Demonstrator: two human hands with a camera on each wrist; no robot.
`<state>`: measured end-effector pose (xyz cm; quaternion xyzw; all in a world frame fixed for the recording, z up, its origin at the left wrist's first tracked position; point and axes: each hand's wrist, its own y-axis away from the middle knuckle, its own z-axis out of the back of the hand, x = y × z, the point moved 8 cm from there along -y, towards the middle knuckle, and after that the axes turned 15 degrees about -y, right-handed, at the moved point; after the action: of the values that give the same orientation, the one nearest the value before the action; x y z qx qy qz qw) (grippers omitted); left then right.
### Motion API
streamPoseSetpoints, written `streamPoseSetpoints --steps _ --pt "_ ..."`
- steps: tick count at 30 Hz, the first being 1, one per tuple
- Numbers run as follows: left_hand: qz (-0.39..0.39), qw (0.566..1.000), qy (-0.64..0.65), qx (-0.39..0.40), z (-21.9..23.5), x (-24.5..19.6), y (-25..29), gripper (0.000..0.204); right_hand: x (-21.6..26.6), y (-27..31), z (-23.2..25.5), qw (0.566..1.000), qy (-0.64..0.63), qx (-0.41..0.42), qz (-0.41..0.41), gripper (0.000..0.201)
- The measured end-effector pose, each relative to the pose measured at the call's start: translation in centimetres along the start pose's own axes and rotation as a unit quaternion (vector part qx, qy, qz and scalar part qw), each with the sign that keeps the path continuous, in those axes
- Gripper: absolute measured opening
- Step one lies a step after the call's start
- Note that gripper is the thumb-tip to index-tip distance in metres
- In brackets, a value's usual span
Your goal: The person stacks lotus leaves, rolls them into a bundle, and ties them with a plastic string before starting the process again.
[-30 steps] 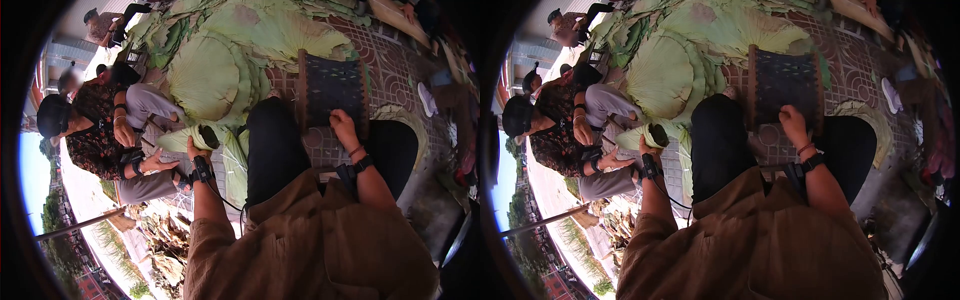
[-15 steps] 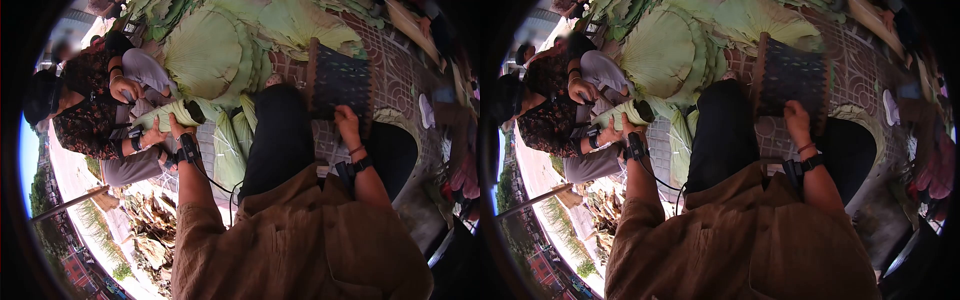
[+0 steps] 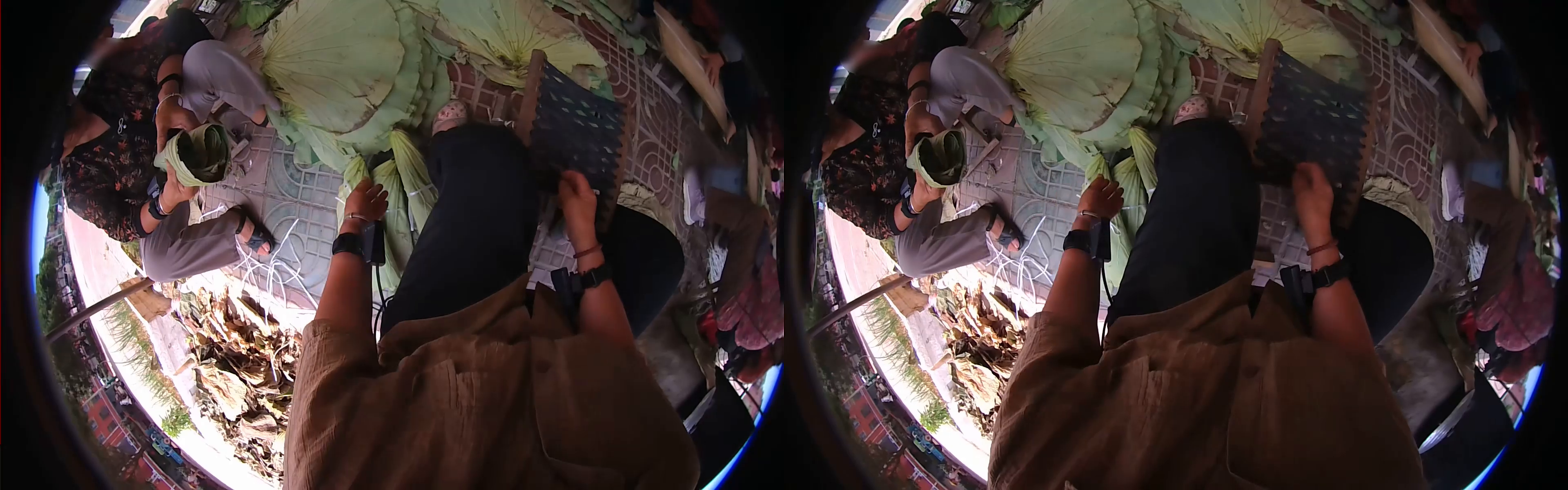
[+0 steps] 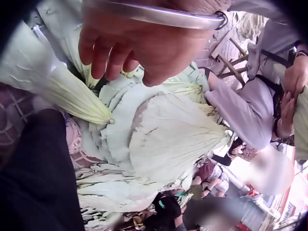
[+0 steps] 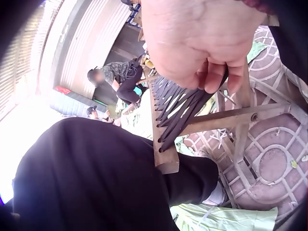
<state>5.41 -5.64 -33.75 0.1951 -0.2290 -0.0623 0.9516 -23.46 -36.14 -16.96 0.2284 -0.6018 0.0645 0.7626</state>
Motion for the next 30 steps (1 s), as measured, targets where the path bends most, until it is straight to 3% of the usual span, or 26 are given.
streamPoseSetpoints --steps 1,2,4,5,7,10,11,12,13,14,15,16,17,19,24,26,30 --pt "0.091 0.886 0.454 0.003 0.1 -0.2 -1.1 0.013 -0.3 -0.2 0.1 1.0 0.003 -0.001 0.001 0.017" --pt "0.164 0.569 0.802 -0.078 0.3 -0.5 -2.0 0.007 -0.4 -0.4 0.4 0.999 0.018 -0.005 0.036 0.017" --pt "0.425 0.343 0.814 0.197 -2.1 -3.6 -1.0 0.032 -0.9 -0.6 0.7 0.997 0.037 -0.014 0.073 0.017" --pt "0.418 0.344 0.817 0.197 -1.3 -4.2 -1.6 0.032 -1.6 -0.6 0.8 0.998 0.003 -0.006 0.058 0.017" --pt "0.506 0.559 0.646 0.118 -1.0 -2.5 -2.0 0.06 -1.4 -0.6 1.0 0.998 -0.025 -0.006 0.05 0.017" --pt "0.505 0.516 0.683 0.108 -1.2 -3.0 -3.2 0.073 -0.4 0.4 0.0 0.999 -0.031 0.016 0.034 0.015" --pt "0.503 0.528 0.68 0.075 -1.1 -2.8 -3.6 0.076 0.5 0.7 -0.2 0.999 -0.021 0.008 0.026 0.015" --pt "0.526 0.576 0.624 0.047 -1.6 -2.6 -4.0 0.073 0.8 0.8 -0.5 0.998 -0.049 -0.009 0.037 0.014" --pt "0.518 0.593 0.614 0.044 -2.7 -2.8 -4.7 0.067 0.5 0.8 -0.5 0.998 -0.054 -0.018 0.018 0.014" --pt "0.499 0.499 0.708 0.041 -3.4 -3.5 -5.4 0.076 0.9 1.0 -0.6 0.998 -0.045 -0.017 0.041 0.015" --pt "0.504 0.453 0.735 0.032 -5.0 -4.4 -5.9 0.079 0.8 1.0 -0.6 0.997 -0.067 -0.019 0.045 0.015" --pt "0.512 0.451 0.73 0.028 -4.6 -3.9 -5.9 0.08 0.7 1.1 -0.5 0.997 -0.046 -0.028 0.053 0.015" --pt "0.532 0.484 0.692 0.065 -3.4 -2.8 -5.6 0.075 1.6 1.4 -0.6 0.998 -0.023 -0.033 0.048 0.015" --pt "0.553 0.458 0.694 0.058 -9.2 -6.2 -7.2 0.062 2.4 1.6 -0.8 0.997 0.02 -0.04 0.056 0.015" --pt "0.521 0.416 0.744 -0.042 -15.5 -8.2 -9.2 0.041 3.3 1.8 -0.5 0.996 0.04 -0.056 0.057 0.016" --pt "0.503 0.425 0.752 -0.023 -13.3 -6.7 -8.2 0.041 3.8 2.0 -0.9 0.994 0.079 -0.048 0.061 0.018" --pt "0.396 0.426 0.813 -0.006 -8.7 -4.1 -6.9 0.041 3.9 2.2 -0.7 0.993 0.089 -0.059 0.044 0.02"
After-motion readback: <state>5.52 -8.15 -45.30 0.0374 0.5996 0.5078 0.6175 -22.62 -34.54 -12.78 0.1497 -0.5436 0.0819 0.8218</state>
